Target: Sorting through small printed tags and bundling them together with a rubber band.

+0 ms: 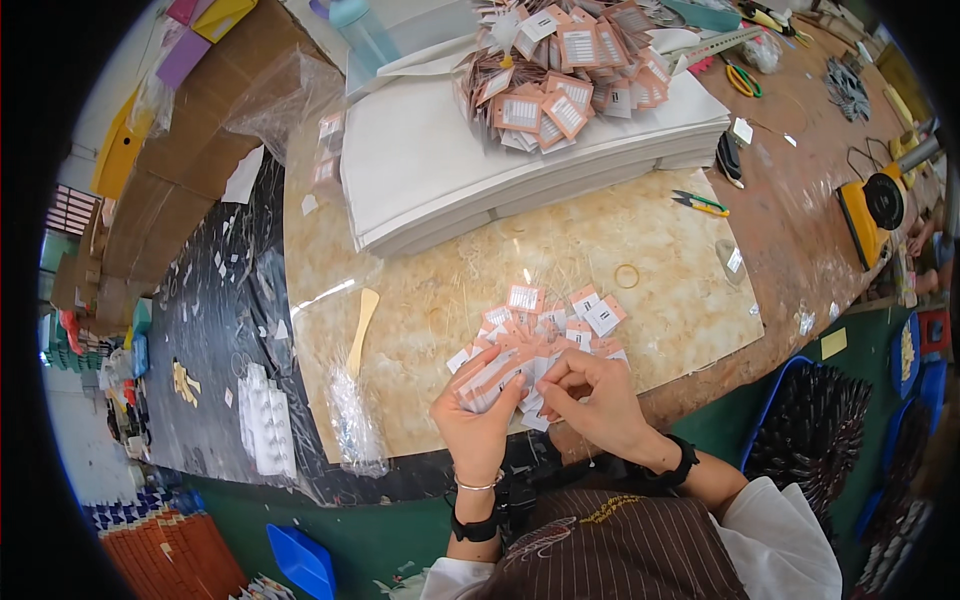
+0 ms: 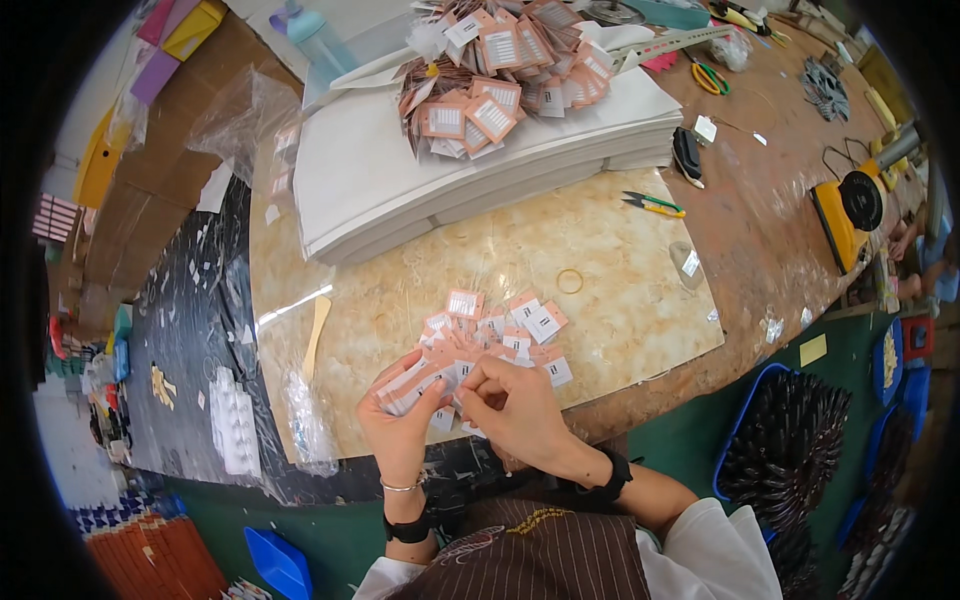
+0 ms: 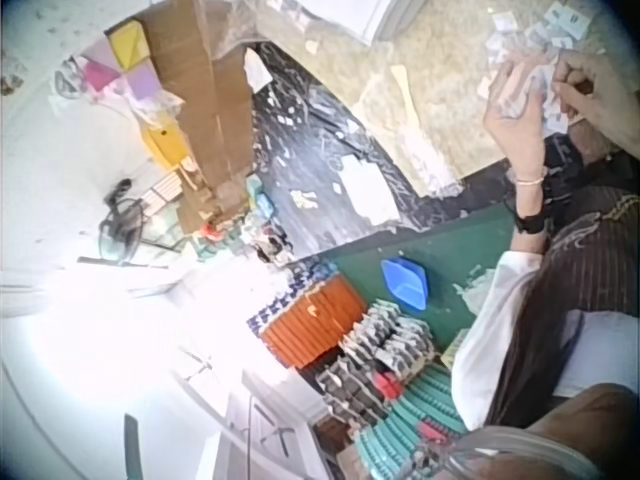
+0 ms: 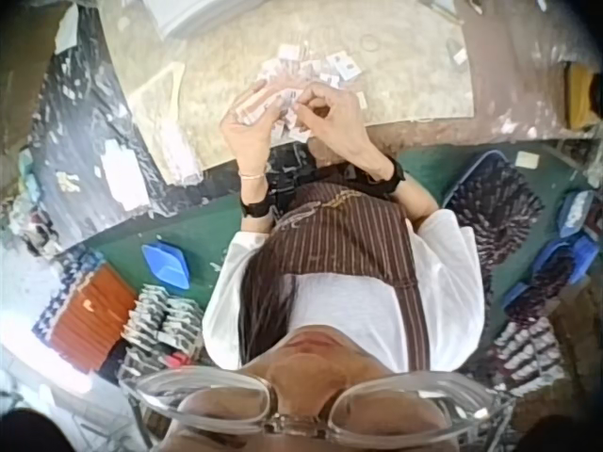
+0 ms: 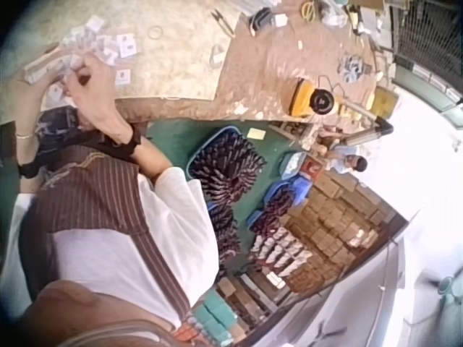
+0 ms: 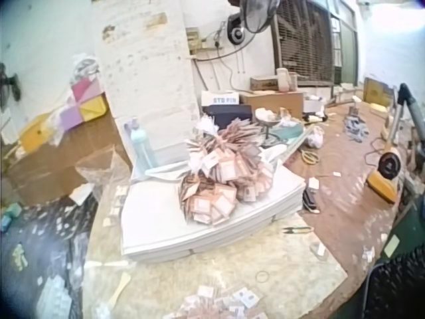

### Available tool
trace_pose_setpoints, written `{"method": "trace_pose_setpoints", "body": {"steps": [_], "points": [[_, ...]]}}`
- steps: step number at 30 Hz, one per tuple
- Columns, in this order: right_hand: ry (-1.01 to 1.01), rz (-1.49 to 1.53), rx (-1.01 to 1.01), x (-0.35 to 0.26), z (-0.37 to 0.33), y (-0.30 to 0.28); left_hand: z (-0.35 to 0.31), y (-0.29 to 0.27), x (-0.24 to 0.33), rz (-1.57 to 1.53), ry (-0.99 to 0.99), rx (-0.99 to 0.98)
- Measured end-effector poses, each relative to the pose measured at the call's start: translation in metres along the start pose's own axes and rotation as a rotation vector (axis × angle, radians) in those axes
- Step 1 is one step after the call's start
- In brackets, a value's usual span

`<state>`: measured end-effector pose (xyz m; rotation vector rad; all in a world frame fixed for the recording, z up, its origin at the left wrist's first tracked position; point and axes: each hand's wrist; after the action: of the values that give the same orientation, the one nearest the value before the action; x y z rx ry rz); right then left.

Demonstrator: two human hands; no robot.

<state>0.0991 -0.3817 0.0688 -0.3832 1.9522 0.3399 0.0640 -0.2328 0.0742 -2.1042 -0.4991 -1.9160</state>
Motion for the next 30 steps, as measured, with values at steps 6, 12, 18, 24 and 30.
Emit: {"method": "trace_pose_setpoints", "body": {"steps": [6, 12, 18, 24, 30], "points": [[-0.081, 0.127, 0.071, 0.003, 0.005, 0.004, -0.002, 0.004, -0.003, 0.124, 0.101, -0.030], [0.059, 0.317, -0.225, 0.008, 0.018, -0.013, -0.003, -0.003, 0.003, 0.397, 0.156, -0.167], [0.061, 0.320, -0.257, 0.019, 0.031, -0.039, 0.004, -0.004, -0.014, 0.395, 0.128, -0.331], [-0.003, 0.194, 0.192, 0.035, 0.067, -0.071, 0.010, -0.003, -0.034, 0.127, -0.146, -0.267], [-0.214, -0.247, 0.604, 0.043, 0.052, -0.127, 0.016, -0.005, -0.042, 0.188, -0.208, -0.112]]}}
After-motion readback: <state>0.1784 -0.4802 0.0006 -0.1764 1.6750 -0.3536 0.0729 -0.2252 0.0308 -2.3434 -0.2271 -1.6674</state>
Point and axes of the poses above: each hand's wrist, its own z-axis towards the middle knuckle, its own y-axis out of the palm, x = y × z, and after that the axes turned 7 degrees about y, right-handed
